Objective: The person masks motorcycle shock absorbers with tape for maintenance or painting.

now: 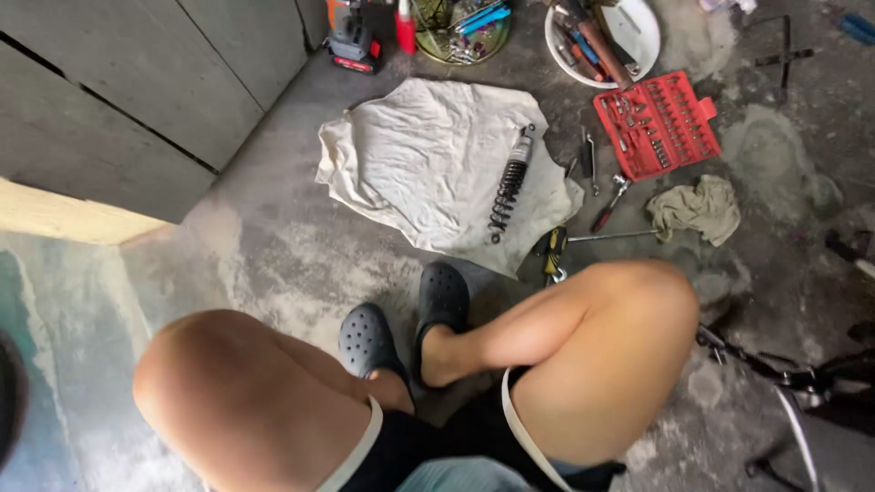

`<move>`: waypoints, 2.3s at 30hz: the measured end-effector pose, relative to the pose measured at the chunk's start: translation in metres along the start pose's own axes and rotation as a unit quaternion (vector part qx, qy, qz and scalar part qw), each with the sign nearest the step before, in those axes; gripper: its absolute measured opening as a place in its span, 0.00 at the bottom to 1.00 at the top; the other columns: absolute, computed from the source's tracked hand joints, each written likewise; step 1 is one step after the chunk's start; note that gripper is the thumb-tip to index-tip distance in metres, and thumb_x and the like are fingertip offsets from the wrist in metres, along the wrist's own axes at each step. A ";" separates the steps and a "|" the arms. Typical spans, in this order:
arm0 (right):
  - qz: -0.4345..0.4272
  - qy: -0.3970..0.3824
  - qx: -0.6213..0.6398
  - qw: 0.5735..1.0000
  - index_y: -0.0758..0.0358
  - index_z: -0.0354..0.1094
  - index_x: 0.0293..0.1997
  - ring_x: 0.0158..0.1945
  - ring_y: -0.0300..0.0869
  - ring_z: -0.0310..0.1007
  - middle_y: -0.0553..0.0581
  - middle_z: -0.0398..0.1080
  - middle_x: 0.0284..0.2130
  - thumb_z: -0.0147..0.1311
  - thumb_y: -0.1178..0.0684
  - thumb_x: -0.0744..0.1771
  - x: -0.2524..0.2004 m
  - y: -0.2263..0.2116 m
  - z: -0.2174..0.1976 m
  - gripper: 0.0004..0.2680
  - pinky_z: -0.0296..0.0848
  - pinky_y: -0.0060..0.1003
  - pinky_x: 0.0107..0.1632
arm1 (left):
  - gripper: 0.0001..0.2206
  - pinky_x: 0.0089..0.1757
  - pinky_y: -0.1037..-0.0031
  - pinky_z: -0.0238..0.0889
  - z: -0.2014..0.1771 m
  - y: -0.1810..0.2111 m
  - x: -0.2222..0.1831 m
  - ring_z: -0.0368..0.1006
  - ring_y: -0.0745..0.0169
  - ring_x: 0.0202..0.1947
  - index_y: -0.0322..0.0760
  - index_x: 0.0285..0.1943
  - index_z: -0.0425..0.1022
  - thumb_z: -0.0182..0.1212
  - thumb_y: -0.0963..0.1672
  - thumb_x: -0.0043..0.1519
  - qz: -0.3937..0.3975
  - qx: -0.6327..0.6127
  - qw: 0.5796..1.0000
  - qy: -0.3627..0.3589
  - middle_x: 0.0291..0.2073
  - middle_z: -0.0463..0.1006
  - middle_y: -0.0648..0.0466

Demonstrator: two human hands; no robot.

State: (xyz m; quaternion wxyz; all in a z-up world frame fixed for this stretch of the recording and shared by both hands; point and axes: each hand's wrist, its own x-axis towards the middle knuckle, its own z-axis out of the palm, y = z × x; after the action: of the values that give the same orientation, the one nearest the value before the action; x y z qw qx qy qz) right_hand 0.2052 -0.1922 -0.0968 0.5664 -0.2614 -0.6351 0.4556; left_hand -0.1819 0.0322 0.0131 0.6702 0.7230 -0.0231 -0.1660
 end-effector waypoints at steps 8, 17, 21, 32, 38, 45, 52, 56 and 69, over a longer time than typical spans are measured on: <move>-0.060 0.106 0.215 0.969 0.69 0.62 0.48 0.38 0.54 0.74 0.62 0.70 0.33 0.59 0.46 0.67 0.048 -0.073 0.114 0.15 0.71 0.50 0.43 | 0.22 0.50 0.71 0.62 0.001 0.081 0.084 0.73 0.56 0.47 0.27 0.52 0.73 0.58 0.53 0.67 0.085 -0.119 0.986 0.082 0.42 0.77 0.47; -0.092 0.339 0.438 0.828 0.68 0.62 0.51 0.31 0.47 0.68 0.60 0.70 0.31 0.55 0.36 0.66 0.084 -0.075 0.105 0.22 0.67 0.40 0.38 | 0.28 0.47 0.67 0.71 0.021 0.048 0.127 0.81 0.52 0.44 0.27 0.56 0.77 0.77 0.49 0.50 0.049 0.013 0.999 0.017 0.43 0.83 0.46; -0.052 0.430 0.306 0.848 0.67 0.60 0.57 0.41 0.48 0.68 0.59 0.67 0.39 0.58 0.31 0.63 0.103 -0.090 0.095 0.28 0.69 0.44 0.48 | 0.26 0.45 0.69 0.72 0.033 0.059 0.126 0.81 0.55 0.40 0.30 0.54 0.80 0.76 0.49 0.50 0.040 -0.025 0.997 0.069 0.38 0.84 0.49; -0.012 0.576 -0.031 0.816 0.81 0.58 0.63 0.63 0.67 0.70 0.74 0.65 0.60 0.43 0.59 0.72 0.089 -0.102 0.112 0.14 0.74 0.68 0.60 | 0.32 0.36 0.71 0.68 0.060 0.082 0.138 0.75 0.62 0.24 0.28 0.51 0.80 0.79 0.51 0.41 0.052 0.404 0.772 0.487 0.29 0.82 0.51; -0.025 0.594 -0.017 0.804 0.83 0.61 0.61 0.66 0.73 0.69 0.78 0.65 0.64 0.45 0.62 0.71 0.088 -0.102 0.116 0.13 0.73 0.67 0.62 | 0.28 0.37 0.72 0.65 0.061 0.069 0.140 0.75 0.67 0.27 0.32 0.55 0.79 0.76 0.49 0.47 0.041 0.484 0.689 0.538 0.40 0.84 0.53; 0.022 0.671 0.078 0.737 0.77 0.58 0.62 0.58 0.66 0.72 0.76 0.66 0.60 0.45 0.61 0.69 0.134 -0.099 0.110 0.14 0.73 0.60 0.61 | 0.28 0.40 0.72 0.64 0.059 0.063 0.148 0.74 0.67 0.29 0.32 0.57 0.79 0.75 0.48 0.46 0.032 0.494 0.666 0.558 0.45 0.83 0.53; 0.029 0.701 0.091 0.707 0.75 0.60 0.58 0.54 0.64 0.75 0.74 0.67 0.57 0.39 0.58 0.68 0.140 -0.080 0.100 0.14 0.73 0.61 0.59 | 0.29 0.40 0.71 0.63 0.056 0.058 0.153 0.74 0.65 0.30 0.32 0.56 0.79 0.76 0.46 0.43 0.018 0.479 0.655 0.584 0.44 0.83 0.54; 0.012 0.698 0.114 0.707 0.75 0.60 0.59 0.54 0.66 0.74 0.74 0.67 0.57 0.39 0.57 0.68 0.136 -0.074 0.103 0.15 0.73 0.64 0.60 | 0.28 0.40 0.71 0.63 0.057 0.056 0.154 0.74 0.64 0.31 0.32 0.56 0.79 0.76 0.45 0.44 0.016 0.459 0.666 0.587 0.43 0.83 0.54; -0.004 0.673 0.141 0.726 0.71 0.55 0.67 0.68 0.59 0.65 0.66 0.64 0.63 0.46 0.57 0.66 0.147 -0.086 0.101 0.20 0.60 0.65 0.67 | 0.27 0.41 0.70 0.64 0.058 0.054 0.160 0.73 0.63 0.29 0.32 0.55 0.79 0.76 0.46 0.45 0.013 0.428 0.676 0.599 0.42 0.83 0.52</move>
State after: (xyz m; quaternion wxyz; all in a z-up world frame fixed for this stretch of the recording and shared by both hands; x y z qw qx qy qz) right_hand 0.0916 -0.1345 0.0555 0.8774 -0.4138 -0.0172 0.2421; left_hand -0.0364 -0.0698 0.0296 0.1594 0.8752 0.3052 0.3398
